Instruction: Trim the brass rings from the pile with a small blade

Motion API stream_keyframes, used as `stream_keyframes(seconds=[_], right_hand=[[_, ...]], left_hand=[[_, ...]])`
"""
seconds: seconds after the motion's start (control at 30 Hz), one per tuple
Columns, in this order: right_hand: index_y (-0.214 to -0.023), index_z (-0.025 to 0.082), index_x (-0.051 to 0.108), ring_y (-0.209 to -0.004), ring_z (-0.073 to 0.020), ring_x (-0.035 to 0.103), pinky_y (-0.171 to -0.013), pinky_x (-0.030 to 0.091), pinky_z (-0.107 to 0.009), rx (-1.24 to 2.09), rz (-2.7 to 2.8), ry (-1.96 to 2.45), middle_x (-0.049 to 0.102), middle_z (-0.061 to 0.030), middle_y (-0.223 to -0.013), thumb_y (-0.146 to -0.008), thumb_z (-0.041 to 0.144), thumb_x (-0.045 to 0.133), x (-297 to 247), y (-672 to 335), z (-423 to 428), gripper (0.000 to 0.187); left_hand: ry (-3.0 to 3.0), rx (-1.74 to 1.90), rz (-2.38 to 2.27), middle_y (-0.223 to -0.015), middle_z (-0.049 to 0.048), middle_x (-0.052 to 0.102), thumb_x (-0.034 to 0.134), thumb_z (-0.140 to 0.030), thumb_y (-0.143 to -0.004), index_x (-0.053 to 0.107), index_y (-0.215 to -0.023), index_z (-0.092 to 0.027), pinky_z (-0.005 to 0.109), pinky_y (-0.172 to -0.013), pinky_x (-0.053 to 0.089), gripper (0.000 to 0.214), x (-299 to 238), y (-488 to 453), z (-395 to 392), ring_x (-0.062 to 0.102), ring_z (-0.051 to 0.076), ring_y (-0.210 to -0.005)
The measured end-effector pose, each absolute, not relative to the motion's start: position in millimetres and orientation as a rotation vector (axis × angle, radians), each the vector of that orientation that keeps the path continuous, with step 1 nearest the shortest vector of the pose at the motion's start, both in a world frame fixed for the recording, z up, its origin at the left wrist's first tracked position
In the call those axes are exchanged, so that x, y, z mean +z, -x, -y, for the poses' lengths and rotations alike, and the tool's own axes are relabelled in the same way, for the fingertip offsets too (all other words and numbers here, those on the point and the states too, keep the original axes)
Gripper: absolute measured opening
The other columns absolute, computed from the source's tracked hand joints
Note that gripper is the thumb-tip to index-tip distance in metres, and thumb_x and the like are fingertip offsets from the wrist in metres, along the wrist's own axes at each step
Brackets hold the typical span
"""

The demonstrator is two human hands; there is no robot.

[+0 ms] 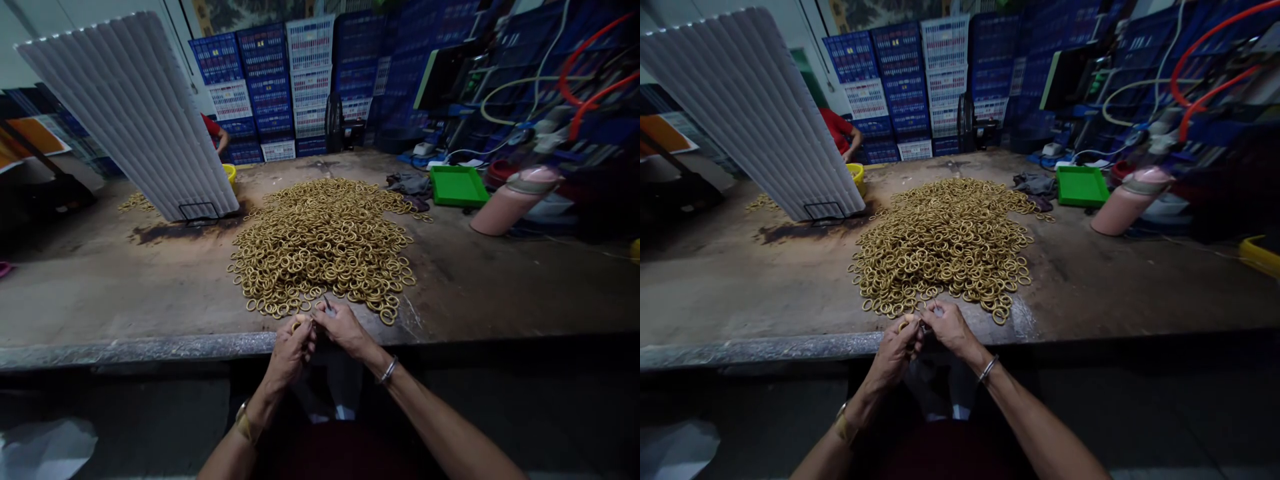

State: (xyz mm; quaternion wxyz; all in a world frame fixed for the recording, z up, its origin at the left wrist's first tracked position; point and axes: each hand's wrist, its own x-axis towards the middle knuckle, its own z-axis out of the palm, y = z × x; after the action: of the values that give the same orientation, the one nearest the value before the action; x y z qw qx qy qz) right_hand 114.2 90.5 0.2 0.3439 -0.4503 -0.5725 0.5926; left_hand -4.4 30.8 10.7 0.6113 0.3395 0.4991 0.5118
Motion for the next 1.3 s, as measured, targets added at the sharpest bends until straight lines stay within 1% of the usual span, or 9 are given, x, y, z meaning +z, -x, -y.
stream_keyframes(seconds=[0.1, 0.2, 0.37, 0.5, 0.63, 0.73, 0.9, 1.1, 1.3], right_hand=[[-0.066, 0.018, 0.050, -0.038, -0.0057, 0.032, -0.038, 0.027, -0.018, 1.460, 1.539, 1.198, 0.042, 0.0065, -0.046, -0.074, 0.037, 0.049, 1, -116, -92, 0.021], [-0.066, 0.017, 0.053, -0.048, -0.0080, 0.041, -0.047, 0.032, -0.019, 1.192, 1.704, 1.231, 0.049, 0.0030, -0.054, -0.077, 0.031, 0.045, 1, -121, -92, 0.019], [-0.071, 0.018, 0.056, -0.052, -0.0093, 0.042, -0.051, 0.027, -0.020, 0.837, 2.202, 1.137, 0.053, 0.0008, -0.060, -0.075, 0.018, 0.044, 3, -128, -84, 0.012], [-0.073, 0.018, 0.056, -0.052, -0.0099, 0.042, -0.050, 0.024, -0.021, 0.753, 2.332, 1.198, 0.055, 0.0002, -0.060, -0.071, 0.013, 0.044, 5, -128, -79, 0.014], [-0.076, 0.018, 0.056, -0.054, -0.0103, 0.045, -0.051, 0.024, -0.021, 0.784, 2.395, 1.212, 0.057, 0.0000, -0.062, -0.070, 0.012, 0.042, 8, -127, -79, 0.017], [-0.081, 0.019, 0.057, -0.056, -0.0109, 0.048, -0.053, 0.026, -0.021, 0.777, 2.446, 1.261, 0.059, -0.0011, -0.065, -0.072, 0.013, 0.042, 6, -129, -83, 0.018], [-0.088, 0.019, 0.058, -0.065, -0.0145, 0.055, -0.056, 0.027, -0.023, 0.529, 2.408, 1.527, 0.063, -0.0040, -0.072, -0.075, 0.018, 0.044, -3, -128, -99, 0.019], [-0.099, 0.021, 0.054, -0.076, -0.0167, 0.059, -0.061, 0.031, -0.024, 0.415, 2.254, 1.665, 0.065, -0.0054, -0.086, -0.081, 0.030, 0.044, -1, -122, -109, 0.022], [-0.100, 0.022, 0.052, -0.084, -0.0178, 0.057, -0.065, 0.033, -0.025, 0.423, 2.368, 1.672, 0.061, -0.0060, -0.095, -0.080, 0.031, 0.048, 4, -119, -109, 0.022]], left_hand=[[-0.711, 1.192, -1.096, -0.060, -0.0044, 0.047, 0.056, -0.043, -0.074, 0.050, -0.077, -0.016, 0.014, -0.039, 0.024, 0.027, 10, 4, -31, 0.041, 0.004, -0.045], [-0.686, 1.210, -1.069, -0.061, -0.0041, 0.048, 0.056, -0.043, -0.073, 0.051, -0.080, -0.016, 0.014, -0.039, 0.024, 0.028, 11, 5, -30, 0.042, 0.004, -0.045], [-0.731, 1.234, -1.110, -0.060, -0.0042, 0.048, 0.058, -0.043, -0.072, 0.050, -0.074, -0.016, 0.015, -0.040, 0.026, 0.028, 14, 4, -31, 0.042, 0.004, -0.045], [-0.827, 1.223, -1.178, -0.057, -0.0041, 0.048, 0.056, -0.045, -0.072, 0.049, -0.069, -0.016, 0.016, -0.041, 0.028, 0.030, 14, 3, -32, 0.041, 0.004, -0.044], [-0.899, 1.213, -1.207, -0.056, -0.0039, 0.048, 0.054, -0.044, -0.074, 0.049, -0.070, -0.017, 0.017, -0.042, 0.028, 0.029, 12, 5, -31, 0.040, 0.005, -0.044], [-0.917, 1.196, -1.174, -0.057, -0.0034, 0.048, 0.053, -0.043, -0.076, 0.050, -0.071, -0.016, 0.017, -0.043, 0.030, 0.028, 16, 6, -27, 0.041, 0.005, -0.045], [-0.759, 1.139, -0.981, -0.059, -0.0034, 0.050, 0.054, -0.040, -0.077, 0.050, -0.075, -0.017, 0.016, -0.041, 0.028, 0.024, 29, 2, -18, 0.042, 0.005, -0.044], [-0.589, 1.209, -0.904, -0.084, 0.0039, 0.059, 0.057, -0.039, -0.075, 0.048, -0.072, -0.015, 0.016, -0.037, 0.028, 0.026, 19, 5, -21, 0.044, 0.004, -0.047], [-0.538, 1.240, -0.862, -0.079, 0.0040, 0.061, 0.056, -0.036, -0.075, 0.049, -0.077, -0.016, 0.017, -0.036, 0.029, 0.021, 14, 11, -27, 0.045, 0.005, -0.045]])
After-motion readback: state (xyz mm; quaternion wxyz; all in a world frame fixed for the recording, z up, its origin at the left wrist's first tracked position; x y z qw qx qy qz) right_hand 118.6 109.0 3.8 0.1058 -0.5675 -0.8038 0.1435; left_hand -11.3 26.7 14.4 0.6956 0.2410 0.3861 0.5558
